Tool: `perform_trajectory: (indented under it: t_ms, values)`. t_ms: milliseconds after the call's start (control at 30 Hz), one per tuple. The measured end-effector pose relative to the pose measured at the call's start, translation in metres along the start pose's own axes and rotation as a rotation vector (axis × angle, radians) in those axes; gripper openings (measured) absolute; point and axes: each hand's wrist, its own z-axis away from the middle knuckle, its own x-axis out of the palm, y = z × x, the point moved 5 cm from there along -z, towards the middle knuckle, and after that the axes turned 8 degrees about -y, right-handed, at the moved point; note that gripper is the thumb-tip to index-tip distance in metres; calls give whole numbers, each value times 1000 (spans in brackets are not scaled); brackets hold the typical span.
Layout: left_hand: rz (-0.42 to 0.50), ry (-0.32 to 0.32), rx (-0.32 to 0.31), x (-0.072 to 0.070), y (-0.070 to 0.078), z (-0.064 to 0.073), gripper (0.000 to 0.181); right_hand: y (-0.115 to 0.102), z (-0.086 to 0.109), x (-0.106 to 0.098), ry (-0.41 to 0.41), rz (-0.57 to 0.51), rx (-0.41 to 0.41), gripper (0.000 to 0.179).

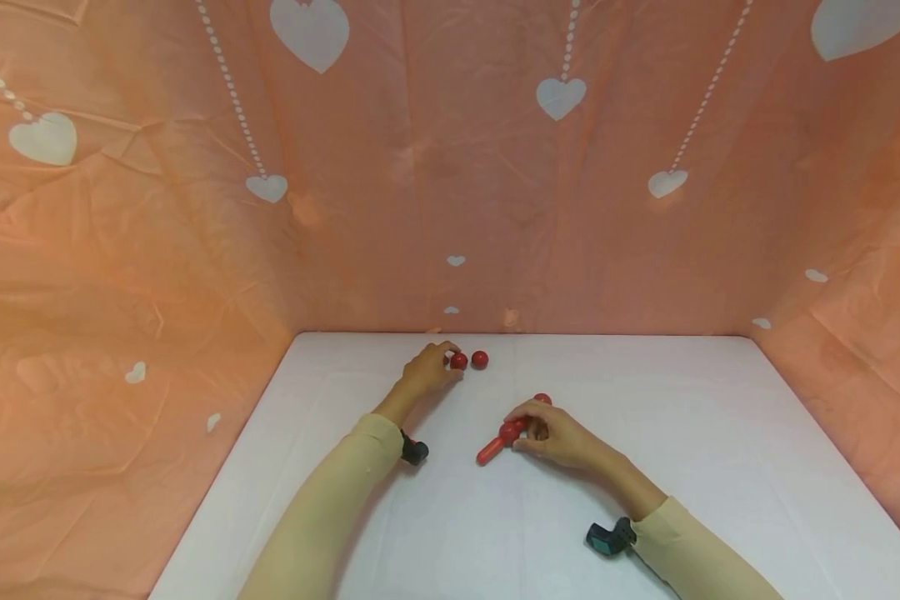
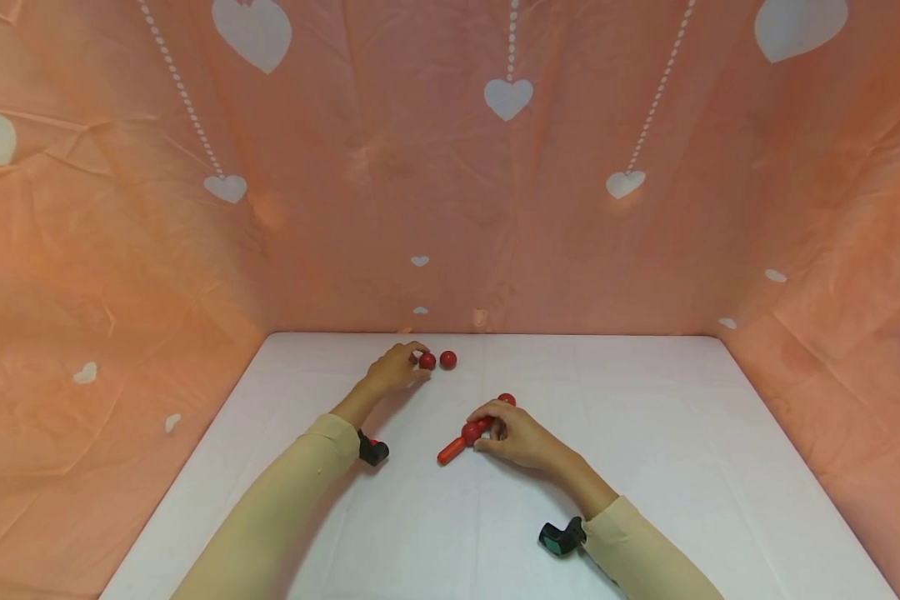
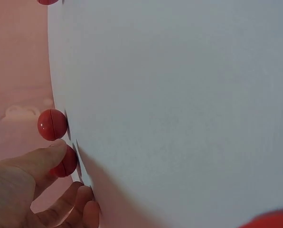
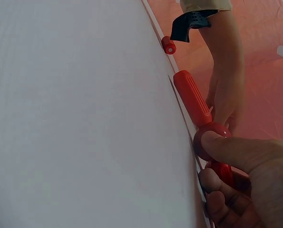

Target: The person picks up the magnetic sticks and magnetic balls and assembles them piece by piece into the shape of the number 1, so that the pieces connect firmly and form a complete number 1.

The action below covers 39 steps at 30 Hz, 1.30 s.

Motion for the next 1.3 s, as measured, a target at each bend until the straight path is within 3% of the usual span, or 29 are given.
perform_trajectory:
  t_ms: [367,567,1000,1300]
  values:
    - [32,13,-25,0,-2,5,36,2,-1,3,-5,4,3,37]
    - [95,29,-30,-2,-4,9,38,2,-1,2,-8,8,3,37]
    - [141,64,32,-9,-3,19,39,2,0,1,3,2,-12,36]
    - [146,71,63,-14,5,34,38,1,1,0,-6,1,21,37]
